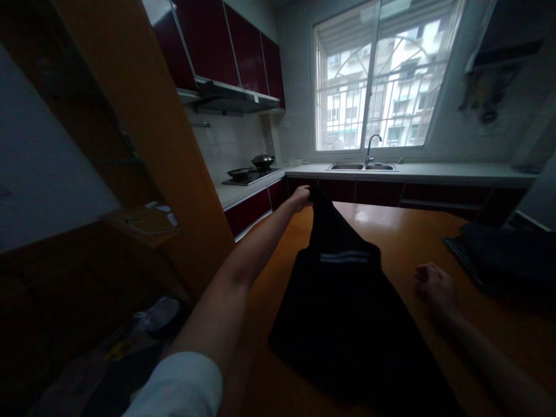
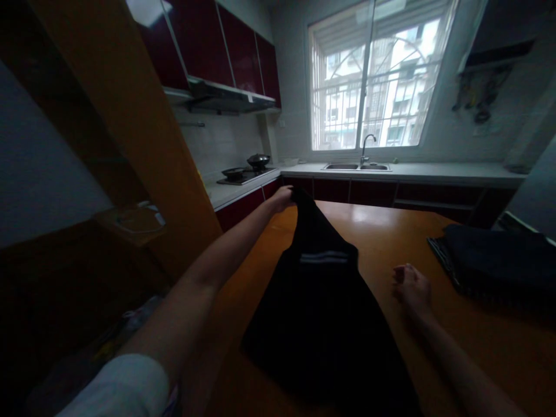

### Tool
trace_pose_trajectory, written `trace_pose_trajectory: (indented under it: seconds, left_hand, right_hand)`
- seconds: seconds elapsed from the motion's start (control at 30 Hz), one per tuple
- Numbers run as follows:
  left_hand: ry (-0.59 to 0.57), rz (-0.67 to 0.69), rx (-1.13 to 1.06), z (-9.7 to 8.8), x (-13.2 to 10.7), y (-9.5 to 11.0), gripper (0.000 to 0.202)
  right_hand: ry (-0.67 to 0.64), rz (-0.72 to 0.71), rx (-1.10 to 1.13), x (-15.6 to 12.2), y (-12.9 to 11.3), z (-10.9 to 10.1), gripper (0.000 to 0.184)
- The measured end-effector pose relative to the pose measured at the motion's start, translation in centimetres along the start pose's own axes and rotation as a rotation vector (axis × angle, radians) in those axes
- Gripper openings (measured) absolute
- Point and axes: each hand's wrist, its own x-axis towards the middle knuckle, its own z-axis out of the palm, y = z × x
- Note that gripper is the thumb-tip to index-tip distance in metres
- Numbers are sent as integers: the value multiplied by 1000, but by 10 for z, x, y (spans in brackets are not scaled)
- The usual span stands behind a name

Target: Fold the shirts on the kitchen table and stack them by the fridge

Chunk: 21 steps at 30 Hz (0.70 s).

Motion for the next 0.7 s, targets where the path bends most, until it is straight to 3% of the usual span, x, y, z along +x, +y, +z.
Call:
trace_pose_trajectory:
  seconds: [0.1,0.13,0.2,0.27,0.33,0.4,0.47,0.57,0.63,0.7]
  left_hand:
    - [115,165,-107,-16,54,65,19]
    - [140,276,-189,-20,67,85,19]
    - [104,487,-276,-31,85,119,18]
    - [61,627,-295,-45,92,140,19]
    - [47,699,-296,-60,89,143,21]
    - [66,709,-301,-76,77,126,22]
    - [118,661,-302,-91,56,91,26]
    - [305,476,-224,-110,10,14,32]
    - [470,209,-11,-120,-29,-43,34]
    - [485,78,79,-131,-71,-93,31]
  right_hand:
    - [-39,42,3,0,2,2,55]
    - [-49,42,-8,0,2,2,57]
    - [-69,34,-31,1,2,2,58]
    - [-84,18,-44,2,2,2,56]
    - [-86,5,-57,3,3,3,55]
    - [-105,-10,-81,5,6,3,53]
    - [-138,-36,-105,9,10,3,49]
    - [-181,-87,-143,12,14,4,45]
    - [-195,-114,-171,12,15,6,44]
    - [-209,-140,-210,11,15,8,43]
